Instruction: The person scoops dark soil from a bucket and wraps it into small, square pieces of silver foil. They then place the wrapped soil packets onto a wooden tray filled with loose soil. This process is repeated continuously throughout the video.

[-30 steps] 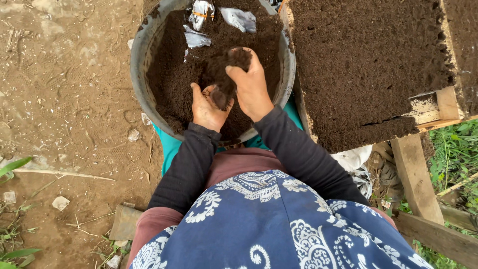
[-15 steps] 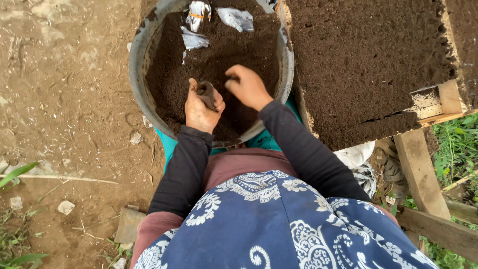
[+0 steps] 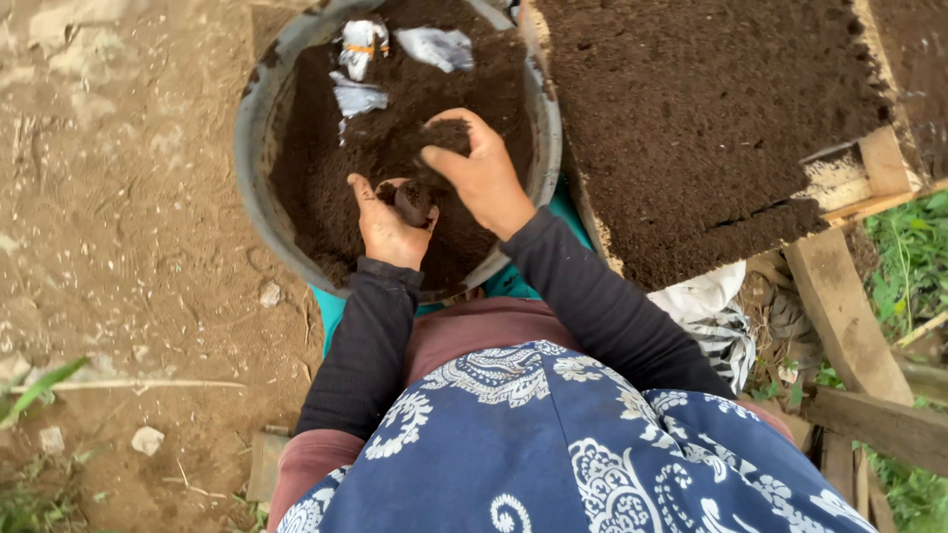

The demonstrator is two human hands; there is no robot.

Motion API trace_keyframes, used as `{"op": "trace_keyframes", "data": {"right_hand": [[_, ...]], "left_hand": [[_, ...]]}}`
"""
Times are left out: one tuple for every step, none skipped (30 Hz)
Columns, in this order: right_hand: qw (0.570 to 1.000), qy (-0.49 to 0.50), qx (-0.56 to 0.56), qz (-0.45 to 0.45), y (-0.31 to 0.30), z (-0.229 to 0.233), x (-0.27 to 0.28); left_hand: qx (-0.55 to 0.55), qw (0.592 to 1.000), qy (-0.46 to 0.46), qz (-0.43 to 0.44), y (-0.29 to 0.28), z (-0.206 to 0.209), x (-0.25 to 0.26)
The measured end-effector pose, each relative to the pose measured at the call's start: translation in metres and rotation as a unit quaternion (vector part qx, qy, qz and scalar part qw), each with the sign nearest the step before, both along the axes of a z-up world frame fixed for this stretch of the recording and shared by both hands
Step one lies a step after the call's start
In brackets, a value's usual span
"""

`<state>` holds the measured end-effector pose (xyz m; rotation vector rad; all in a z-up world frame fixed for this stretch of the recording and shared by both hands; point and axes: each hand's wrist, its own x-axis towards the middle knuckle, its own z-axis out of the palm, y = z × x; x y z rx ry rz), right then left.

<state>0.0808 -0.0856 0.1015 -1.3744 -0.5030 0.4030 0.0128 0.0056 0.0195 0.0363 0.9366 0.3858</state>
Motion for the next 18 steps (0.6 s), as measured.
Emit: {"op": "trace_keyframes", "data": {"right_hand": [[1.0, -0.002, 0.002, -0.011, -0.001, -0.007, 0.003], [0.999, -0.04, -0.019, -0.001, -0.002, -0.014, 0.006], [0.996, -0.077, -0.041, 0.004, -0.005, -0.02, 0.01], [0.996, -0.079, -0.04, -0.011, -0.003, -0.024, 0.007], [0.993, -0.07, -0.088, -0.04, -0.004, -0.028, 0.005], [0.987, -0.06, -0.135, -0.07, -0.005, -0.031, 0.004], [0.984, -0.06, -0.137, -0.099, -0.012, -0.029, 0.004], [0.971, -0.074, -0.221, -0.057, -0.019, -0.028, 0.004], [0.949, -0.08, -0.305, -0.015, -0.025, -0.026, 0.003], [0.947, -0.073, -0.309, -0.044, -0.035, -0.032, 0.006], [0.957, -0.07, -0.28, -0.035, -0.042, -0.037, 0.01], [0.965, -0.068, -0.25, -0.026, -0.049, -0.042, 0.015], [0.965, -0.064, -0.251, -0.05, -0.066, -0.037, 0.027], [0.964, -0.075, -0.236, -0.093, -0.082, -0.033, 0.039], [0.962, -0.088, -0.22, -0.132, -0.097, -0.029, 0.048], [0.96, -0.085, -0.219, -0.151, -0.127, -0.016, 0.063], [0.937, -0.142, -0.249, -0.198, -0.156, -0.003, 0.076], [0.908, -0.197, -0.28, -0.243, -0.185, 0.009, 0.088]], "left_hand": [[0.002, 1.0, -0.002, -0.011, -0.006, 0.015, 0.004], [0.01, 1.0, 0.003, 0.025, -0.012, 0.029, 0.008], [0.017, 0.998, 0.007, 0.058, -0.02, 0.044, 0.013], [0.019, 0.999, 0.004, 0.043, -0.025, 0.069, 0.022], [0.066, 0.995, 0.061, 0.038, -0.033, 0.093, 0.033], [0.114, 0.986, 0.115, 0.034, -0.043, 0.117, 0.044], [0.117, 0.987, 0.107, 0.006, -0.044, 0.11, 0.04], [0.133, 0.985, 0.106, -0.007, -0.046, 0.103, 0.038], [0.149, 0.983, 0.105, -0.022, -0.047, 0.095, 0.035], [0.151, 0.982, 0.099, -0.052, -0.054, 0.086, 0.039], [0.175, 0.978, 0.098, -0.057, -0.061, 0.076, 0.044], [0.198, 0.974, 0.096, -0.061, -0.066, 0.067, 0.05], [0.201, 0.972, 0.089, -0.084, -0.065, 0.061, 0.046], [0.22, 0.964, 0.059, -0.139, -0.062, 0.055, 0.043], [0.239, 0.952, 0.029, -0.188, -0.056, 0.049, 0.039], [0.243, 0.948, 0.024, -0.207, -0.054, 0.042, 0.034], [0.311, 0.918, -0.012, -0.246, -0.049, 0.034, 0.029], [0.376, 0.881, -0.049, -0.283, -0.043, 0.027, 0.024]]}}
